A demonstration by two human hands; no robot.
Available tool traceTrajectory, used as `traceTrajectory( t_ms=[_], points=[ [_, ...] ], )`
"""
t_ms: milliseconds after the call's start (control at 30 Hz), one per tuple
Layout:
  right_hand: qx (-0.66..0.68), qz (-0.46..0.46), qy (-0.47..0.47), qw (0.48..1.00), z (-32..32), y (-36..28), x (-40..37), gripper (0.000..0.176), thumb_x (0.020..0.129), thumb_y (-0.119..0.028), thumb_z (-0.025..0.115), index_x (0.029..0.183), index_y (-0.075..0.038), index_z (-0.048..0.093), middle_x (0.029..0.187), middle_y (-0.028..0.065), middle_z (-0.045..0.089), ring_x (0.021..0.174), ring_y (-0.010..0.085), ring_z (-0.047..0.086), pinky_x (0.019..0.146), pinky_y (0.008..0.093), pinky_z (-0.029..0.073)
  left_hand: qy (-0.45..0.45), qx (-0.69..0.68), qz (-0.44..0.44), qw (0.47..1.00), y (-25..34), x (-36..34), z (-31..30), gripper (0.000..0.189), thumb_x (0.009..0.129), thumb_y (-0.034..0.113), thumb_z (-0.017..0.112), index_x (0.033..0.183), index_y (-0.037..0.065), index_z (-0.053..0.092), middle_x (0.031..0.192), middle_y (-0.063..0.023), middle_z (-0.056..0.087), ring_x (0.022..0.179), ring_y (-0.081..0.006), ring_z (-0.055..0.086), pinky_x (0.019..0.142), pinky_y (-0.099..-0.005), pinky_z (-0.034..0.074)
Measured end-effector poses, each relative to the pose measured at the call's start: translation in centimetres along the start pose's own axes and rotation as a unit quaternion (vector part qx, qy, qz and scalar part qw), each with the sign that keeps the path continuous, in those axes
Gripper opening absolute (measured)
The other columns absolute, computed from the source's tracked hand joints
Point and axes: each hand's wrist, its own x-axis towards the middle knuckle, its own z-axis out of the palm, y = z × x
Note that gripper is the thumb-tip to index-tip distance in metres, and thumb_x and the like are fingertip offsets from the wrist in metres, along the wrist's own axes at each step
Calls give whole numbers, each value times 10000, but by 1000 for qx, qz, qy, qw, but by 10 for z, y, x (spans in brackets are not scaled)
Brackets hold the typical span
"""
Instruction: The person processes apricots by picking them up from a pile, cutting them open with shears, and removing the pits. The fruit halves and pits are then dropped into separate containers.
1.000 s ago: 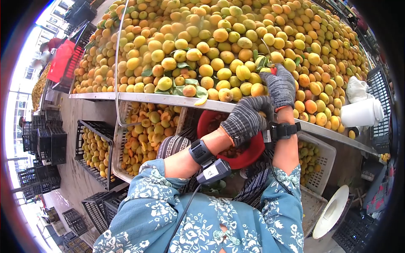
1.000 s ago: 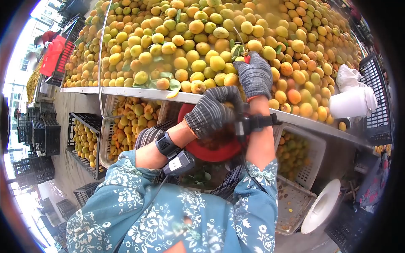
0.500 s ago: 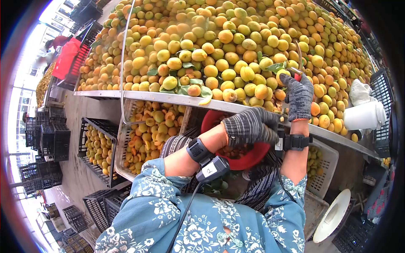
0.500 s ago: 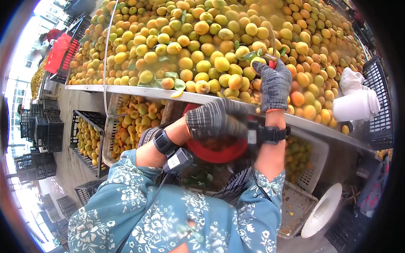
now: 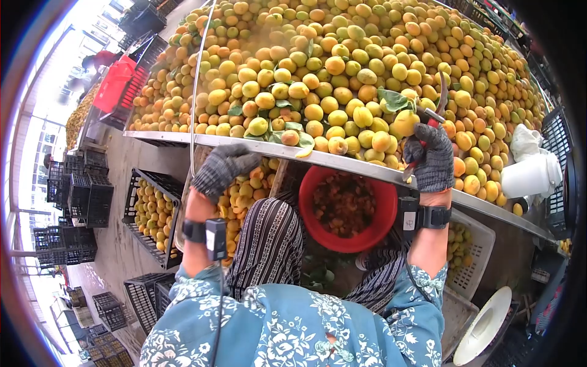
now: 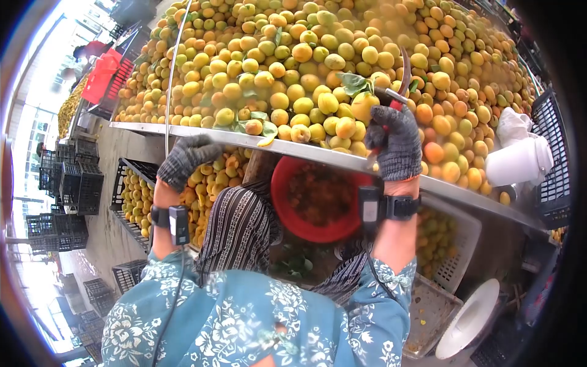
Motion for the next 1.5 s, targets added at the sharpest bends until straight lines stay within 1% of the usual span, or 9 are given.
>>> traceTrajectory(
  t_ms=[67, 133, 367, 500, 633, 867, 1133, 1200, 1500],
  points=[
    [33, -8, -51, 998, 6, 4, -4, 342, 789, -170, 691, 1079, -18, 594, 590, -15, 493, 460, 87, 446, 445, 231, 373, 18, 128, 52, 990, -2, -7, -8, 209, 856, 209, 689, 966, 31, 688, 855, -53, 682, 827, -110, 620, 769, -242, 497],
    [50, 5, -51, 997, 14, 6, -9, 286, 793, -154, 676, 1037, -37, 583, 597, -11, 489, 478, 92, 457, 453, 236, 383, 128, -74, 40, 988, 5, -10, 0, 210, 854, 200, 682, 992, 42, 692, 883, -39, 678, 828, -111, 618, 775, -236, 495],
    [95, -13, -66, 993, 39, 20, -15, 251, 736, -85, 687, 964, -36, 595, 608, -10, 555, 450, 79, 491, 418, 215, 393, -162, -299, 61, 938, 102, 33, 120, 573, 831, 254, 675, 1292, -17, 470, 1065, -113, 615, 911, -192, 648, 729, -306, 559],
    [29, -56, -34, 997, 38, 9, -13, 384, 695, -50, 715, 1070, -19, 637, 759, -3, 632, 505, 54, 514, 437, 187, 388, -191, -449, 82, 869, 102, 70, 159, 353, 898, 199, 625, 1173, 2, 525, 976, -82, 630, 787, -171, 644, 646, -283, 552],
    [-51, -63, 15, 997, 29, 6, -14, 360, 712, -84, 747, 1055, -14, 661, 747, -6, 628, 500, 42, 501, 422, 179, 364, -174, -300, 187, 919, 95, 82, 167, 340, 928, 236, 595, 1179, 15, 534, 967, -63, 635, 796, -142, 644, 668, -251, 535],
    [-154, -196, 72, 966, 23, 8, -10, 223, 761, -45, 738, 972, 5, 684, 779, 2, 655, 696, 75, 586, 663, 208, 480, -230, -388, 83, 889, 98, 80, 182, 270, 891, 230, 651, 1069, 35, 595, 916, -20, 624, 758, -88, 588, 652, -230, 506],
    [-109, -128, 128, 977, 37, 13, -10, 145, 754, -52, 725, 892, -24, 690, 748, -20, 628, 596, 45, 529, 506, 198, 415, -195, -279, 120, 933, 102, 74, 178, 325, 795, 110, 730, 1065, 21, 574, 904, -20, 620, 759, -101, 571, 677, -222, 491],
    [-72, -101, 161, 979, 32, 14, -4, 102, 758, -64, 718, 842, -31, 670, 699, -16, 612, 520, 53, 500, 464, 204, 398, -142, -209, 254, 934, 86, 84, 185, 367, 782, 100, 733, 1103, 30, 570, 955, -39, 618, 826, -119, 602, 735, -238, 508],
    [-173, -64, 68, 980, -22, -30, -10, 146, 786, -184, 667, 813, -48, 620, 574, 2, 554, 383, 68, 420, 381, 215, 356, -175, -432, 212, 859, 79, 87, 158, 477, 874, 176, 657, 1288, 11, 489, 1154, -96, 585, 1078, -205, 599, 835, -315, 549]
  ],
)
